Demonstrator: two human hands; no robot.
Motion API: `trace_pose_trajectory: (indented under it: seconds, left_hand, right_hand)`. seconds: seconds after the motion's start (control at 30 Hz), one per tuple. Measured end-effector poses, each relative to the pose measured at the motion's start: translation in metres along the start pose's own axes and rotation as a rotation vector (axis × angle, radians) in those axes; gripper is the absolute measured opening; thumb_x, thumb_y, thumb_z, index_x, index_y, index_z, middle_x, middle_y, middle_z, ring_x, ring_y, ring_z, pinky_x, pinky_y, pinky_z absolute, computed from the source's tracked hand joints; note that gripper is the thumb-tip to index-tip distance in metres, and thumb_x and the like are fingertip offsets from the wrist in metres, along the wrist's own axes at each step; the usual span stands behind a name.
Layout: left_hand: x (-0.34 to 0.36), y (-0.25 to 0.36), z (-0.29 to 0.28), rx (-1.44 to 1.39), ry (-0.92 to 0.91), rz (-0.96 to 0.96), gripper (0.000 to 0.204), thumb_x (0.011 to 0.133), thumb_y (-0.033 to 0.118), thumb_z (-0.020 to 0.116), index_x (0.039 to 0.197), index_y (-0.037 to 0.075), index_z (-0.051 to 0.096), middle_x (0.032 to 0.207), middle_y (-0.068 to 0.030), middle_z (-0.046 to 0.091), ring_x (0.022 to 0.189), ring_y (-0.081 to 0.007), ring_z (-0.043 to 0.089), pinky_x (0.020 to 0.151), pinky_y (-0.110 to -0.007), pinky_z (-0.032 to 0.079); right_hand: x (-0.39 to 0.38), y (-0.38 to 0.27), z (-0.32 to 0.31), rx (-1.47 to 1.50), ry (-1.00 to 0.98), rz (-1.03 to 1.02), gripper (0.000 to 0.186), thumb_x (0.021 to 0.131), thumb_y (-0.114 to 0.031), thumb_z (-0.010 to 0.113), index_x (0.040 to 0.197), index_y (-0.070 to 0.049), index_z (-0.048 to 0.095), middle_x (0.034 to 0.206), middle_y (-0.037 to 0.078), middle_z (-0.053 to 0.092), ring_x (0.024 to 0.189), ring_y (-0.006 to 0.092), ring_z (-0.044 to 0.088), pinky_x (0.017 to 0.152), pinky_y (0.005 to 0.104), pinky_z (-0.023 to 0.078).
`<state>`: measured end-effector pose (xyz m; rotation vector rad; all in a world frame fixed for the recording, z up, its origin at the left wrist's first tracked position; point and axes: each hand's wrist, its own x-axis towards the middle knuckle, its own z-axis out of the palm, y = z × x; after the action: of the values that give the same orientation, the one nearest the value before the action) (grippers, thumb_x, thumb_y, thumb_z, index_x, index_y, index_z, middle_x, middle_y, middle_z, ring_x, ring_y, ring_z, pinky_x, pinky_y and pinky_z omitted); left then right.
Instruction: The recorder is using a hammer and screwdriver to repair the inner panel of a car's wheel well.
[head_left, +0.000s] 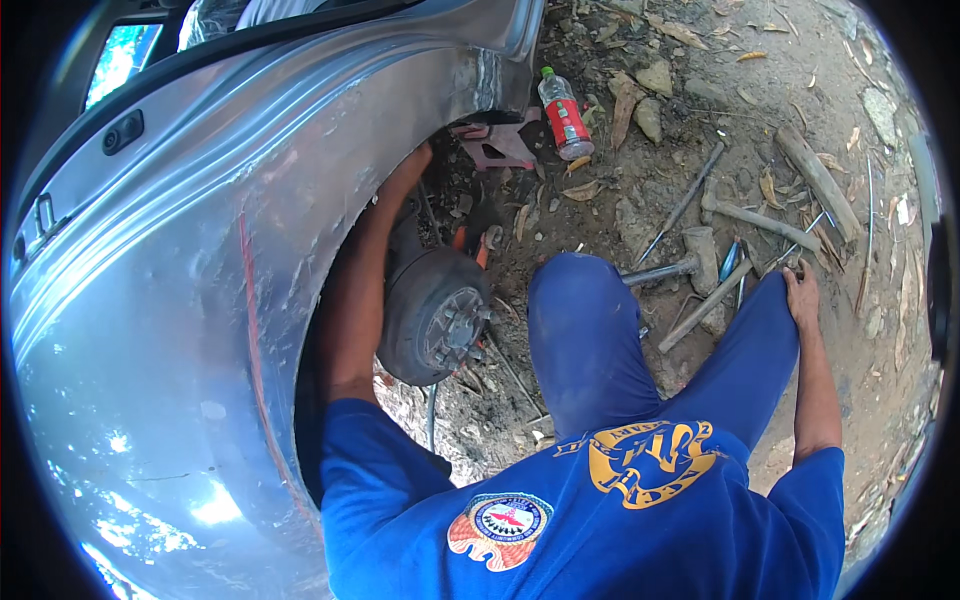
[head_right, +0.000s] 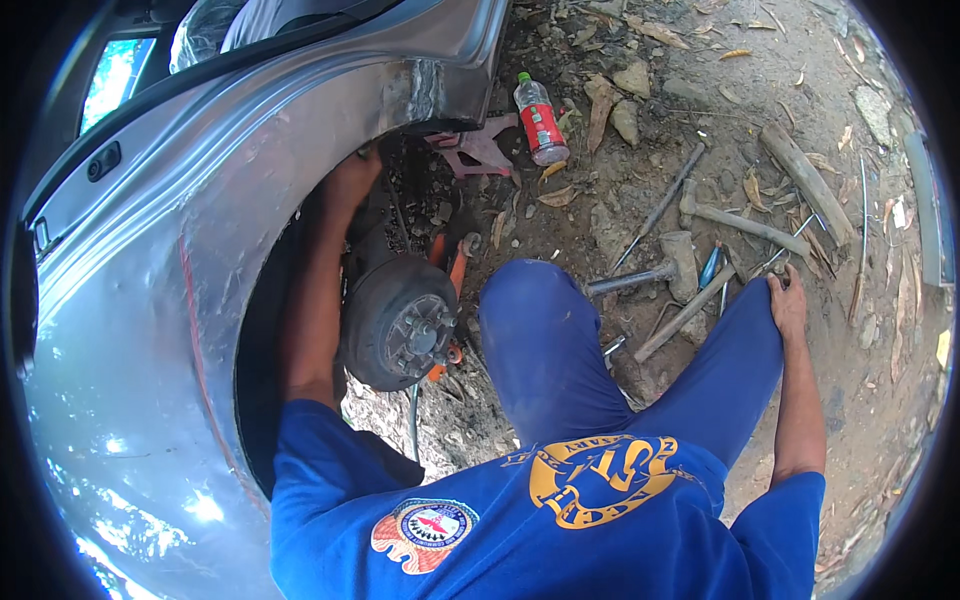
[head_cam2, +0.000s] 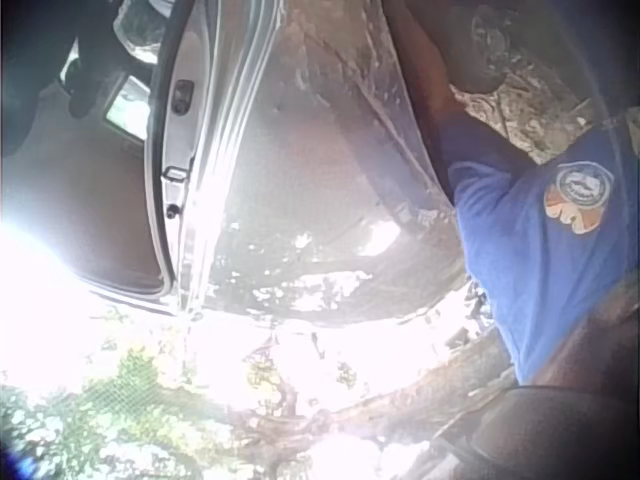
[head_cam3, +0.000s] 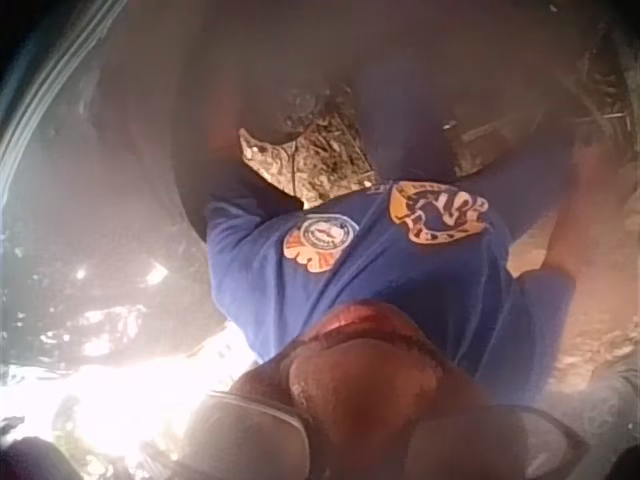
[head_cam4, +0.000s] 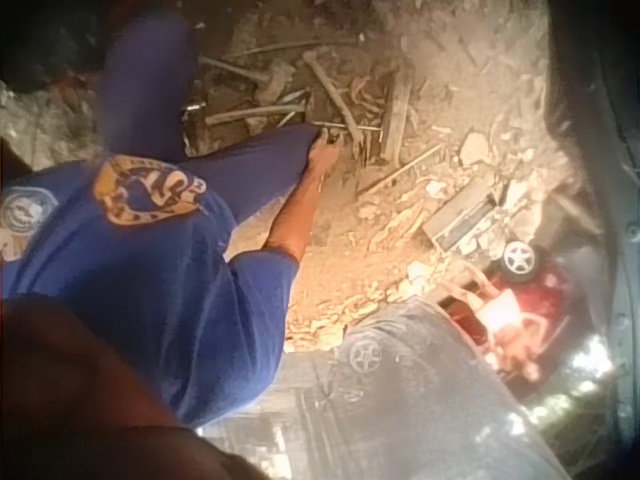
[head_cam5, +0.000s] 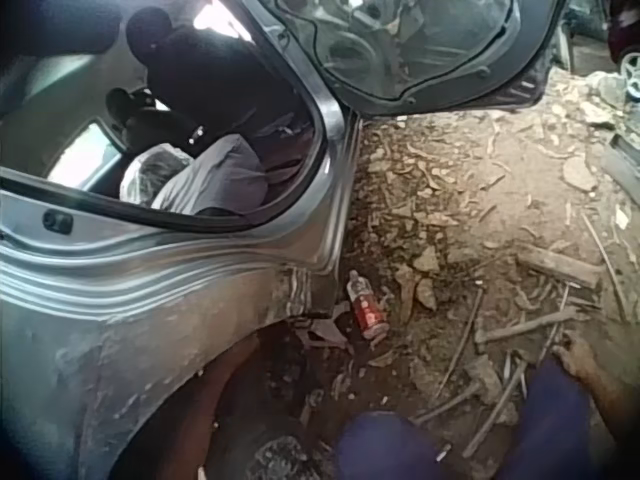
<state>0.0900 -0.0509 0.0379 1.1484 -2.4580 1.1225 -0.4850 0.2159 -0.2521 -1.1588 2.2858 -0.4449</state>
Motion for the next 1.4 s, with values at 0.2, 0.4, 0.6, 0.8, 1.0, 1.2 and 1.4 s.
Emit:
trace_pose_trajectory:
  seconds: [0.2,0.4,0.6,0.8,1.0,1.2,1.4]
  left_hand:
    - [0.011,0.002,-0.02,-0.151,-0.157,-0.165,0.024,0.082,0.026,0.06,0.083,0.002,0.064,0.074,-0.0193,0.062,0.071,-0.0382,0.06,0.067,-0.042,0.048]
    - [-0.002,0.019,-0.003,-0.412,-0.142,-0.299,0.025,0.082,0.026,0.059,0.078,0.002,0.062,0.072,-0.0208,0.06,0.07,-0.0393,0.059,0.064,-0.044,0.046]
    - [0.011,0.038,-0.027,-0.567,-0.406,-0.434,0.024,0.083,0.024,0.059,0.078,0.001,0.061,0.073,-0.0222,0.06,0.073,-0.0394,0.059,0.063,-0.045,0.045]
    - [-0.003,0.003,0.006,-0.201,-0.08,-0.204,0.024,0.082,0.023,0.058,0.096,0.005,0.066,0.087,-0.0209,0.064,0.086,-0.0391,0.061,0.076,-0.044,0.048]
    - [0.023,0.057,-0.041,-0.81,-0.565,-0.514,0.013,0.082,0.015,0.061,0.081,0.002,0.063,0.071,-0.0159,0.063,0.068,-0.0323,0.061,0.065,-0.039,0.047]
    - [0.014,0.037,-0.049,-1.234,-1.015,-0.623,0.026,0.08,0.015,0.063,0.062,0.005,0.048,0.052,-0.0048,0.049,0.046,-0.0156,0.051,0.047,-0.033,0.04]
    - [0.001,0.029,-0.022,-0.441,-0.407,-0.401,0.025,0.084,0.025,0.057,0.079,0.001,0.061,0.069,-0.0204,0.059,0.068,-0.0407,0.057,0.06,-0.043,0.044]
  right_hand:
    - [0.002,-0.005,-0.006,0.012,-0.037,0.015,0.056,0.084,-0.037,0.056,0.127,-0.002,0.046,0.115,0.025,0.056,0.108,0.036,0.054,0.093,0.0387,0.041]
    - [0.001,-0.001,0.002,0.022,0.024,-0.022,0.056,0.084,-0.036,0.057,0.127,-0.002,0.046,0.116,0.025,0.055,0.108,0.0354,0.054,0.093,0.0387,0.042]
    - [-0.004,-0.006,-0.008,0.058,-0.006,0.007,0.056,0.084,-0.036,0.058,0.127,-0.002,0.046,0.116,0.025,0.056,0.108,0.0348,0.055,0.093,0.0383,0.042]
    - [0.001,-0.004,-0.001,0.067,0.002,0.014,0.056,0.084,-0.035,0.058,0.127,-0.002,0.046,0.117,0.024,0.055,0.108,0.0348,0.054,0.093,0.0383,0.042]
    - [0.002,0.013,0.005,0.059,0.029,0.003,0.055,0.084,-0.035,0.058,0.127,-0.003,0.047,0.119,0.025,0.054,0.11,0.0351,0.054,0.094,0.0387,0.041]
    - [-0.001,-0.007,-0.004,0.063,-0.015,0.026,0.057,0.084,-0.037,0.057,0.127,-0.002,0.046,0.119,0.025,0.054,0.11,0.0358,0.054,0.094,0.0387,0.041]
    - [-0.001,-0.005,-0.004,0.046,-0.012,0.034,0.057,0.084,-0.038,0.057,0.127,-0.001,0.046,0.119,0.025,0.054,0.11,0.0352,0.053,0.094,0.0382,0.041]
